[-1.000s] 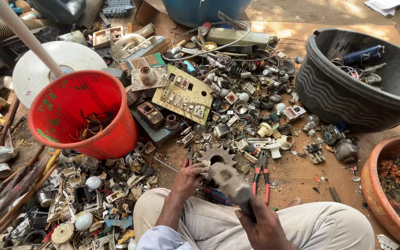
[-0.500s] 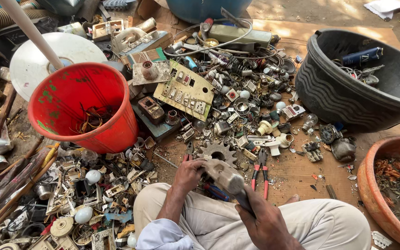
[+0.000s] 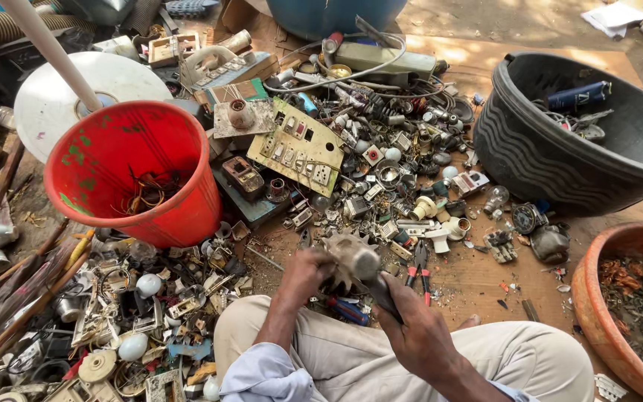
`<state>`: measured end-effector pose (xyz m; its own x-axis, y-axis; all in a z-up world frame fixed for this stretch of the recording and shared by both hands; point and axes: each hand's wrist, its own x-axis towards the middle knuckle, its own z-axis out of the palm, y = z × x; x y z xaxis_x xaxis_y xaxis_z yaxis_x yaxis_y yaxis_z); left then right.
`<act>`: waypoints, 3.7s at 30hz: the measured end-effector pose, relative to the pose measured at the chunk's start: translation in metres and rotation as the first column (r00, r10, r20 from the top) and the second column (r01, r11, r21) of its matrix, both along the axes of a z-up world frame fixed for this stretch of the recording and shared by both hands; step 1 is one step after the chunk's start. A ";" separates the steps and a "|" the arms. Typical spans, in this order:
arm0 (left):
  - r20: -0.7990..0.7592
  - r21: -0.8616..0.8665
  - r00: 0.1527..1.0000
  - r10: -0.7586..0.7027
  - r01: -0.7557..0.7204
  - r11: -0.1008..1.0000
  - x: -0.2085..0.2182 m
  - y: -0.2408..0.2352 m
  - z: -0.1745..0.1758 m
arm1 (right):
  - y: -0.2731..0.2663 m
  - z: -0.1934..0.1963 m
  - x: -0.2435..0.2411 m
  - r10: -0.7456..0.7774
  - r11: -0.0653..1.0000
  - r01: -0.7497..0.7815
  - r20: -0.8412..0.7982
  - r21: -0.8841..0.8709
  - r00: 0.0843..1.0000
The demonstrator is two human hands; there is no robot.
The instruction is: The person sits cross-legged on the ground and uses a hammer to strike a metal gear-like object, attempting to break it apart or remove a component. The person repeatedly hits the object and occasionally uses pliers to manipulate the pieces.
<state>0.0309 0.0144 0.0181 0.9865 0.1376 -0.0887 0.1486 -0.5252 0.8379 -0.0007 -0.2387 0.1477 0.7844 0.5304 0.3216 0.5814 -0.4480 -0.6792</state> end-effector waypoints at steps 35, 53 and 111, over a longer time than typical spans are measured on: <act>-0.122 0.162 0.992 -0.038 0.058 0.985 0.054 -0.043 -0.012 | -0.036 -0.187 0.012 -0.367 0.911 0.084 -0.700 -0.404 0.612; 0.013 -0.168 0.966 0.259 -0.254 0.953 0.016 -0.025 -0.070 | 0.062 -0.170 0.105 -0.053 0.973 -0.033 -0.360 -0.229 0.931; -0.414 -0.243 0.861 0.297 -0.419 0.875 0.027 -0.011 -0.058 | 0.067 -0.164 0.084 -0.023 0.999 0.025 -0.056 0.028 0.998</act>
<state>0.0579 0.0035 -0.0397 0.7655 0.3792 -0.5198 0.5909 -0.0945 0.8012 0.0831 -0.1720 -0.0161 0.8138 0.5023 0.2921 0.5318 -0.4413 -0.7228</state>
